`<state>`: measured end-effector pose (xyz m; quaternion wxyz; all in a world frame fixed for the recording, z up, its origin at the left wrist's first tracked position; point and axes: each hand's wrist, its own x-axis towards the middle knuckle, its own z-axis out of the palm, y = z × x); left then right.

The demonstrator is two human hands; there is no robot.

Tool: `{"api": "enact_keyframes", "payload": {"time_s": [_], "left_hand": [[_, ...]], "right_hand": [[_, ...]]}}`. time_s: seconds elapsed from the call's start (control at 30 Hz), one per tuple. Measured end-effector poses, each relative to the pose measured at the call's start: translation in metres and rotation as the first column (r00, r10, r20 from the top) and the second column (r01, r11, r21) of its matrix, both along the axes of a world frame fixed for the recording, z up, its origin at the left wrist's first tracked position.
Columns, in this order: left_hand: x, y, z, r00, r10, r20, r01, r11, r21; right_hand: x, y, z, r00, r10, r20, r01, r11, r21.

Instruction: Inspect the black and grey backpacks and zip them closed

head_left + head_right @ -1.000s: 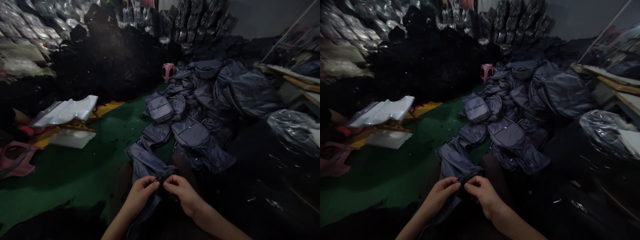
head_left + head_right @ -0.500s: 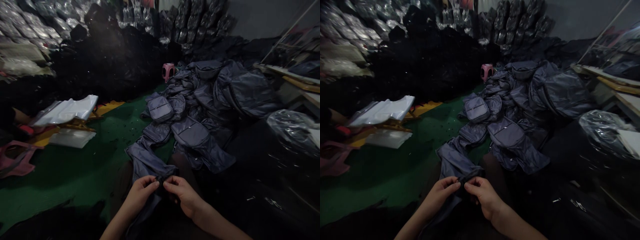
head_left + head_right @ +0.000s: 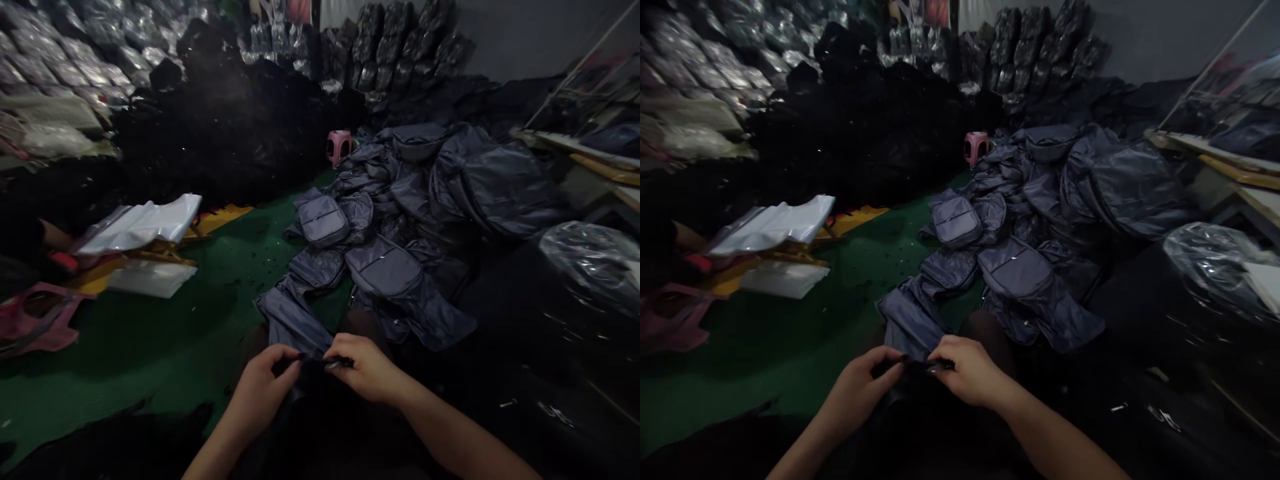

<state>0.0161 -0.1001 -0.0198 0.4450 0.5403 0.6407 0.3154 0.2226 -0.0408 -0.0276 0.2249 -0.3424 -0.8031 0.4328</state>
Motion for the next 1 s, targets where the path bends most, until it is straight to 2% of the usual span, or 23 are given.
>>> {"api": "enact_keyframes", "payload": {"time_s": [0.07,0.17,0.23,0.37,0.47,0.57,0.63,0.7,0.77,0.87,0.93,1.0], "left_hand": [[0.000,-0.002,-0.005,0.984,0.103,-0.147,-0.082,0.987,0.141],[0.006,-0.003,-0.015,0.958,0.211,-0.196,-0.160,0.956,0.248],[0.010,-0.001,-0.018,0.950,0.268,-0.157,-0.226,0.943,0.242],[0.014,0.003,-0.018,0.938,0.338,-0.069,-0.325,0.934,0.150],[0.015,0.002,-0.016,0.951,0.304,0.054,-0.307,0.948,0.084],[0.016,-0.002,-0.015,0.943,0.274,0.188,-0.285,0.958,0.031],[0.016,-0.002,-0.015,0.938,0.277,0.210,-0.283,0.959,0.002],[0.014,-0.002,-0.016,0.939,0.278,0.201,-0.281,0.960,-0.013],[0.011,-0.001,-0.015,0.946,0.270,0.179,-0.274,0.962,-0.004],[0.009,-0.001,-0.012,0.969,0.221,0.113,-0.229,0.972,0.057],[0.010,-0.002,-0.009,0.979,0.188,0.082,-0.194,0.978,0.081],[0.012,-0.002,-0.006,0.980,0.184,0.083,-0.189,0.980,0.066]], "right_hand": [[-0.011,-0.003,-0.008,0.998,-0.023,-0.063,0.020,0.999,-0.048],[-0.027,-0.010,-0.014,0.983,-0.081,-0.164,0.057,0.987,-0.151],[-0.036,-0.014,-0.014,0.970,-0.142,-0.195,0.099,0.971,-0.218],[-0.044,-0.015,-0.009,0.928,-0.276,-0.249,0.184,0.923,-0.337],[-0.046,-0.016,-0.009,0.884,-0.360,-0.297,0.151,0.823,-0.547],[-0.047,-0.018,-0.011,0.876,-0.412,-0.251,0.132,0.704,-0.697],[-0.047,-0.019,-0.012,0.885,-0.401,-0.237,0.115,0.681,-0.723],[-0.047,-0.017,-0.011,0.879,-0.392,-0.273,0.102,0.713,-0.694],[-0.045,-0.012,-0.009,0.882,-0.350,-0.314,0.112,0.805,-0.582],[-0.040,-0.001,-0.002,0.948,-0.140,-0.285,0.041,0.944,-0.329],[-0.039,0.005,0.000,0.971,-0.061,-0.230,0.012,0.978,-0.211],[-0.040,0.007,-0.002,0.970,-0.119,-0.213,0.074,0.975,-0.209]]}}
